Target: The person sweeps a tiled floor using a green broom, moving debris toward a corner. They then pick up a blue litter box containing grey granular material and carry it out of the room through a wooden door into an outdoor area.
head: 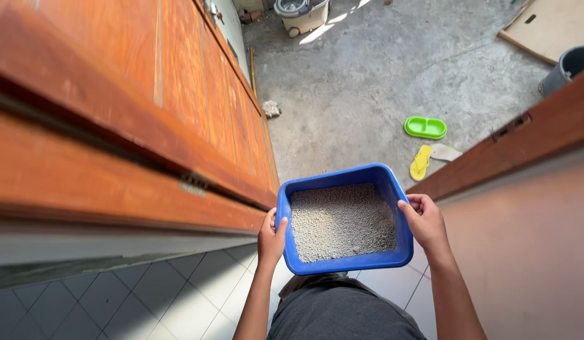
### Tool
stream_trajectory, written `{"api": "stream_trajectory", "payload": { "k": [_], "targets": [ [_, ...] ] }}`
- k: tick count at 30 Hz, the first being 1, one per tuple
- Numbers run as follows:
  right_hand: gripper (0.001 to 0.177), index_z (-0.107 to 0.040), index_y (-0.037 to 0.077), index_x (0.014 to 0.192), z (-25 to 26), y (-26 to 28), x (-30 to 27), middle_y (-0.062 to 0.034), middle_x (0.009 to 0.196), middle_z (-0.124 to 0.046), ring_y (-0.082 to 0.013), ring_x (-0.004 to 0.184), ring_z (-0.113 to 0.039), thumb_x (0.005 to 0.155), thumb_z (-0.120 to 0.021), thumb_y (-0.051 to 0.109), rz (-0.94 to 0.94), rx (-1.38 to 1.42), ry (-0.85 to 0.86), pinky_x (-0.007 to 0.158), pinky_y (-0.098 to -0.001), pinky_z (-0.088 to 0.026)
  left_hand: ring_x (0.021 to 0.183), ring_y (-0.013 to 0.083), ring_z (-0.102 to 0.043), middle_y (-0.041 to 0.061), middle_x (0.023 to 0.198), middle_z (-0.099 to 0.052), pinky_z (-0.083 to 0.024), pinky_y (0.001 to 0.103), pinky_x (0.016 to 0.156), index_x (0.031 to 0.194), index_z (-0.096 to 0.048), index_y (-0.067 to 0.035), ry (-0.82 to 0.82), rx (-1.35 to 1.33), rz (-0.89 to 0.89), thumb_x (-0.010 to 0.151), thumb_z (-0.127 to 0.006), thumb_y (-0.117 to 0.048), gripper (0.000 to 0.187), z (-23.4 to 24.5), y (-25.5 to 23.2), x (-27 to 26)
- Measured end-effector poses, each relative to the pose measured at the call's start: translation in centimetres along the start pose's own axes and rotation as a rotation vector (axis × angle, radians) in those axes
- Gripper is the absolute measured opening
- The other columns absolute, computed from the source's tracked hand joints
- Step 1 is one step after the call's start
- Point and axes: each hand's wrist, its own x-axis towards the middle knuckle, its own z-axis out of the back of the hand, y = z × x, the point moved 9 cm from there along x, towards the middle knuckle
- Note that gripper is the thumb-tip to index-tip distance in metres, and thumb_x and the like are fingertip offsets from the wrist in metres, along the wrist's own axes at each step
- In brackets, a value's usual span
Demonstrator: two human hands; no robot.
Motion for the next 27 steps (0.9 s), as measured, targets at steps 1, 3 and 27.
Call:
{"api": "stream_trajectory", "payload": {
  "k": [1,3,27],
  "targets": [
    [0.031,-0.067,-0.002,0.115,-0.4,0.0,1.5,-0.0036,0.090,-0.069,-0.0071,0.078,-0.061,0.094,-0.073,0.021,0.011,0.046,0.010,0.070,-0.0235,-0.051,0.070,0.0108,-0.067,0.003,0.083,-0.069,-0.055,0.030,0.065,0.137,-0.059,-0.007,0.004,0.005,-0.010,0.094,-0.068,-0.025,0.048,-0.5,-0.9,1.6],
    [0.031,-0.066,-0.002,0.116,-0.6,0.3,5.0,-0.0042,0.092,-0.068,-0.0069,0.078,-0.060,0.094,-0.073,0.019,0.019,0.106,0.006,0.069,-0.0228,-0.050,0.070,0.0106,-0.066,0.004,0.082,-0.068,-0.055,0.029,0.065,0.137,-0.060,-0.007,0.015,0.013,-0.029,0.094,-0.068,-0.024,0.047,-1.6,-2.7,4.2],
    [0.031,-0.069,0.000,0.123,4.0,8.7,38.6,0.0019,0.084,-0.063,-0.0039,0.071,-0.054,0.095,-0.071,0.013,0.003,0.018,-0.077,0.061,-0.0213,-0.044,0.069,0.0140,-0.068,0.005,0.083,-0.069,-0.054,0.032,0.064,0.137,-0.062,-0.009,-0.040,0.029,0.077,0.092,-0.069,-0.032,0.051,-21.4,-16.5,29.4]
  ]
}}
